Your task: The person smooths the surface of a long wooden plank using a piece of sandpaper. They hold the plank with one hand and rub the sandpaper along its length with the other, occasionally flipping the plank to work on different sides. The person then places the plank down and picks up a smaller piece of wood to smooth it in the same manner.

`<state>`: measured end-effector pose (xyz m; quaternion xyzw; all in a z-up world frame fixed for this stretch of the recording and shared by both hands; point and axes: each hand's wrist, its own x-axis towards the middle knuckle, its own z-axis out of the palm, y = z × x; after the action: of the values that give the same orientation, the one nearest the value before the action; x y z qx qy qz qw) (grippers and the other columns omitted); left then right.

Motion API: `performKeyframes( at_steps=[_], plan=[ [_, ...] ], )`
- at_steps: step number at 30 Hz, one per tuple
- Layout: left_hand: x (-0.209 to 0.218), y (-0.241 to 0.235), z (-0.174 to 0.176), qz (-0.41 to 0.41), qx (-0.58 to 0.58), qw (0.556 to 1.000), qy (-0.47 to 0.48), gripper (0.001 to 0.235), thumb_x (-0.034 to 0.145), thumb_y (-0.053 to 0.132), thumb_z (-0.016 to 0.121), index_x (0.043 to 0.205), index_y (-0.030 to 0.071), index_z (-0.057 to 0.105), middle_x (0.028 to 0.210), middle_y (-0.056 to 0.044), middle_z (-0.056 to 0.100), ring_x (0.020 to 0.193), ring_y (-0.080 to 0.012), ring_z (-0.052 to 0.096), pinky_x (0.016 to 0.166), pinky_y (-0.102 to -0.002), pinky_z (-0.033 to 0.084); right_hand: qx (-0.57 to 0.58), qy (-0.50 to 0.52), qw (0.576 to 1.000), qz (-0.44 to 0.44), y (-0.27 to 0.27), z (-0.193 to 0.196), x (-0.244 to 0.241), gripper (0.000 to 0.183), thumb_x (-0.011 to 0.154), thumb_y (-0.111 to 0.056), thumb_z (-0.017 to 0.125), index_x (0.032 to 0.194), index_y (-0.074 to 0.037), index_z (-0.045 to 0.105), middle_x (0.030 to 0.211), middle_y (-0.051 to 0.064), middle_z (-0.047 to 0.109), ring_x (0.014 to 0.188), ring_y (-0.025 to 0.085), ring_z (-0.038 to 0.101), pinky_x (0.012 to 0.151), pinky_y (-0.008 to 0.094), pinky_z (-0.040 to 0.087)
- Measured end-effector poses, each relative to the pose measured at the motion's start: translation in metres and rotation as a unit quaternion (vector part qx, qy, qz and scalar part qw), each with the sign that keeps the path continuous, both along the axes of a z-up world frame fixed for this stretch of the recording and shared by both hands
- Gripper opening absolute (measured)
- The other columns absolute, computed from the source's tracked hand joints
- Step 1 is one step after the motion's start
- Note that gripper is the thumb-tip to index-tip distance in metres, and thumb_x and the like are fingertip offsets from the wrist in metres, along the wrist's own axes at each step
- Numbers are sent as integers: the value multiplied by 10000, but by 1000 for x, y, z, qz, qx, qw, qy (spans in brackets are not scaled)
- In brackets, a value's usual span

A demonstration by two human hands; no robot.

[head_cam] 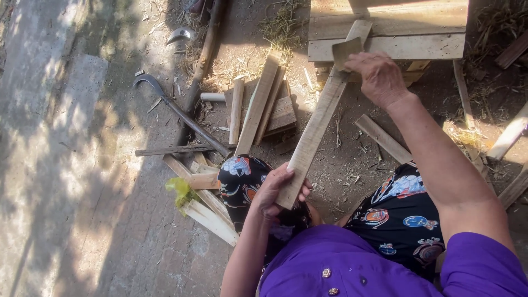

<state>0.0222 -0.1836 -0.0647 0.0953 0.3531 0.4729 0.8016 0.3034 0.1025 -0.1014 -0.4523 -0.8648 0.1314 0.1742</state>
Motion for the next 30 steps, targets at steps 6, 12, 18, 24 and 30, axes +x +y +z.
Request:
performKeyframes(
  at_steps=[6,12,18,24,30],
  plan=[
    [-3,-1,0,15,-33,998,48,414,976,173,606,1313,-60,547,872,-284,702,706,-273,761,605,-343,624,-99,27,994,40,-67,61,-38,433,1022,60,493,1316,-179,703,1273,144,707,1223,290,654,1145,446,438],
    [-12,10,30,40,3,999,22,539,977,185,591,1458,-24,466,831,-318,676,609,-251,727,482,-286,572,-110,60,956,265,-137,137,-62,411,961,-43,518,1225,-275,732,1267,-26,733,1268,185,615,1203,519,274],
    [-11,13,28,66,-9,997,-40,501,978,200,585,1424,-14,507,770,-242,623,506,-132,600,366,-215,480,102,49,970,217,-98,74,-62,502,995,-7,461,1335,-315,666,1359,-30,683,1254,145,623,1228,484,310],
    [-2,10,41,94,-31,985,-139,563,995,102,532,1520,-41,388,754,-156,630,453,-90,575,311,-147,426,140,66,987,51,-1,21,-24,323,1027,78,540,1182,-109,752,1330,137,719,1266,290,659,1198,522,378],
    [0,12,49,85,-40,990,-106,607,987,109,548,1545,-34,360,744,-129,650,453,-100,605,322,-153,475,202,74,975,-53,15,19,-32,249,1037,25,582,1204,-3,764,1255,191,745,1175,309,698,1055,399,504]
  ],
)
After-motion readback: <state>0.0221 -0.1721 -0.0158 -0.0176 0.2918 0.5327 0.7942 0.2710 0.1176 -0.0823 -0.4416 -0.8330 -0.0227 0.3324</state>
